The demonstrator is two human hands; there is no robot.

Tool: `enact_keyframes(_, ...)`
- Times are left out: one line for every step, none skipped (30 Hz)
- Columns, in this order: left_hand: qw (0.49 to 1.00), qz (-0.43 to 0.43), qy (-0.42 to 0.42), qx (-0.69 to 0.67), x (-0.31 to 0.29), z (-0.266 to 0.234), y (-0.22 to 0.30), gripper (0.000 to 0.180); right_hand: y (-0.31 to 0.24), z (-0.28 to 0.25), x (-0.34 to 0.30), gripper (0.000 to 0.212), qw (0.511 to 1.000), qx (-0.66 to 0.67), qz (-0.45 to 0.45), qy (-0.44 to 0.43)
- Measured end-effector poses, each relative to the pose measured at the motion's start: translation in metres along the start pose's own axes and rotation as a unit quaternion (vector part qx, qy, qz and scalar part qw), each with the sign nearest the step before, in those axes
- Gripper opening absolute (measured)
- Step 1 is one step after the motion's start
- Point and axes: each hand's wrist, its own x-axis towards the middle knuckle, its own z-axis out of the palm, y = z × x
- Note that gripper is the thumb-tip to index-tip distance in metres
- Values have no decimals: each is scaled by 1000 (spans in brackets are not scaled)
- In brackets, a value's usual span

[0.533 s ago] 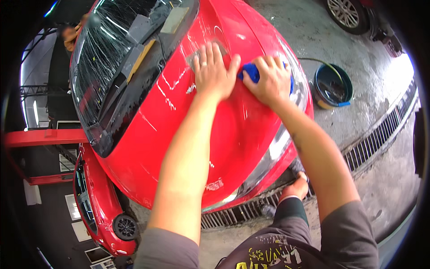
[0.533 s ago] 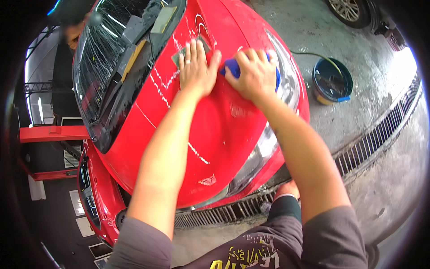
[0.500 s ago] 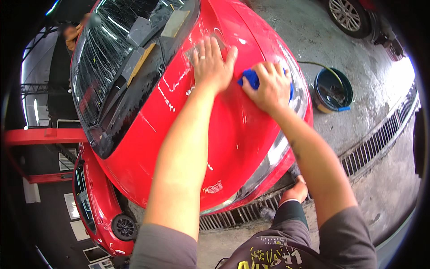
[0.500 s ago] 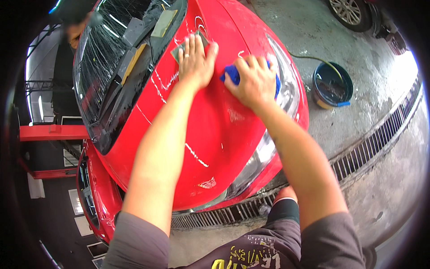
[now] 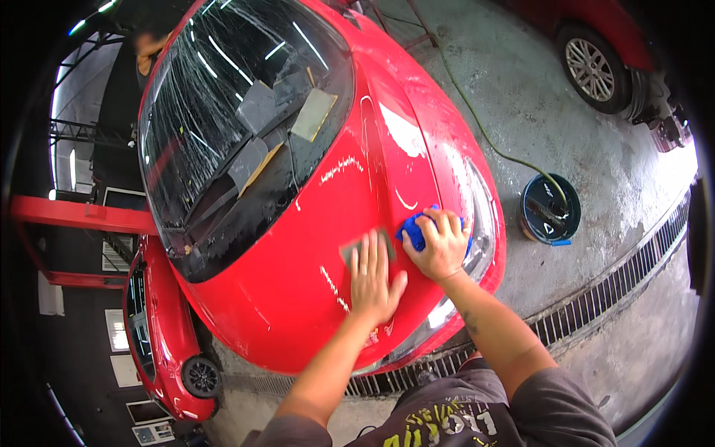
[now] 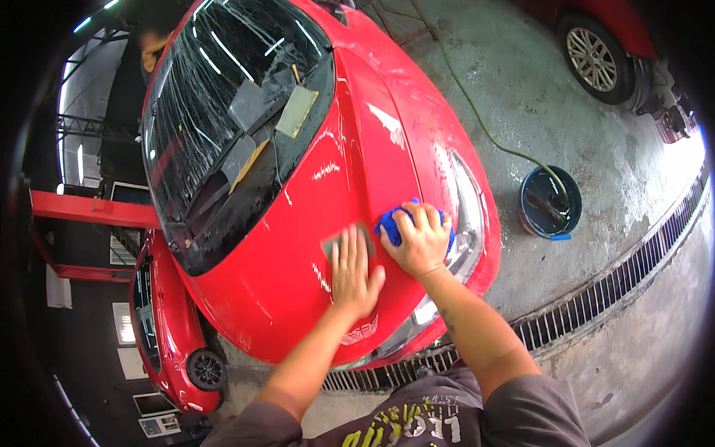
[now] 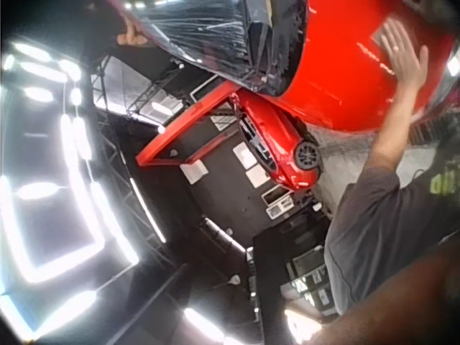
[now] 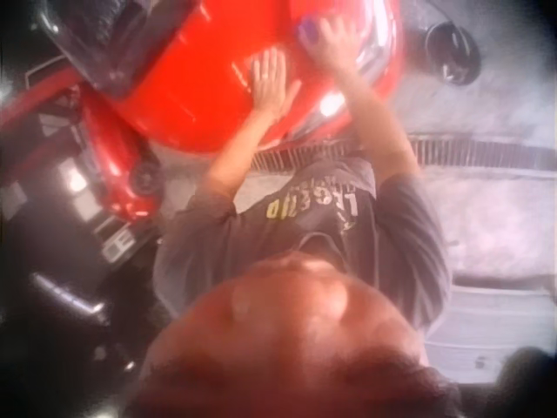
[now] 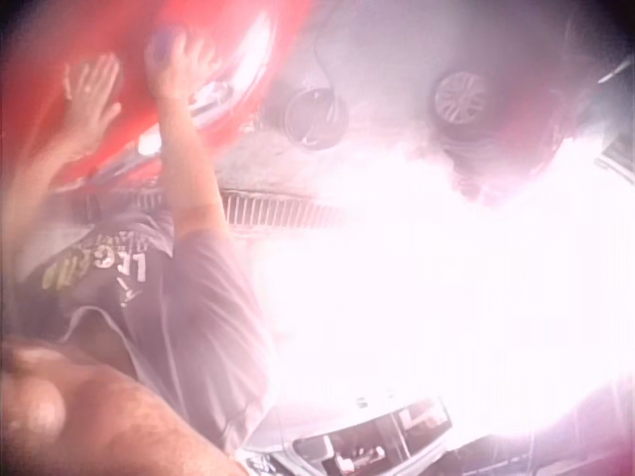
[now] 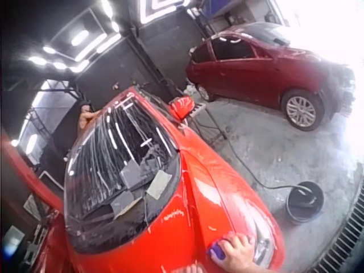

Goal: The person uses a blue microfiber cloth and a sanding block to clean and smooth the hood of a red car. They repeatedly wipe the surface, dip the cloth in a bucket of water, and sand specific areas to remove imperfections.

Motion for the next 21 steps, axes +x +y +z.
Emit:
enact_keyframes(998,2,47,-37,66,-20,2,90,1,1,0,40,1000,0,0,1)
enact_keyframes(992,5,92,-91,133,-37,4,87,1,-3,1,41,1000,-11,-7,-5)
enact_keyframes(983,1,125,-135,195,-52,2,84,0,-2,0,41,1000,-6,-11,-2)
enact_keyframes(980,0,166,-113,242,-67,-9,83,-6,-1,2,41,1000,10,-14,-3)
enact_keyframes(977,-42,173,-118,283,-82,-14,84,-13,1,-3,42,1000,21,-17,-9)
enact_keyframes(969,-94,170,-156,306,-104,9,86,-9,0,-3,42,1000,16,-15,-11)
enact_keyframes(974,-86,172,-116,299,-90,10,86,-9,0,-2,42,1000,13,-14,-13)
enact_keyframes(978,-81,175,-75,279,-69,5,86,-9,1,-3,42,1000,13,-15,-16)
enact_keyframes(981,-69,179,-33,260,-53,6,86,-6,0,-2,41,1000,9,-12,-21)
enact_keyframes(984,-69,151,-60,228,-37,20,87,5,-2,-1,41,1000,-5,-8,-21)
enact_keyframes(986,-73,123,-81,179,-24,32,88,11,-3,0,40,1000,-12,-6,-20)
enact_keyframes(992,-66,85,-64,120,-15,30,88,10,-4,0,40,1000,-16,-6,-21)
enact_keyframes(996,-60,46,-51,80,-11,23,89,8,0,-1,40,1000,-2,-6,-5)
enact_keyframes(999,-35,36,-10,70,-14,15,89,7,0,0,41,1000,-2,-9,-6)
enact_keyframes(999,-12,21,34,61,-21,7,90,2,-1,-1,41,1000,4,-8,-8)
enact_keyframes(998,15,68,7,92,-32,0,91,-1,-4,-1,41,1000,4,-7,-13)
enact_keyframes(991,43,122,26,136,-48,-7,93,-2,-5,2,41,1000,3,-7,-16)
enact_keyframes(983,48,169,52,182,-57,-20,92,-4,-4,2,42,1000,7,-10,-10)
enact_keyframes(984,23,170,41,214,-76,-35,92,-12,-2,1,41,1000,15,-14,-10)
enact_keyframes(990,-14,137,44,231,-88,-43,92,-15,-1,0,41,1000,16,-19,-11)
enact_keyframes(992,-4,116,40,221,-87,-47,90,-14,0,-2,41,1000,14,-22,-15)
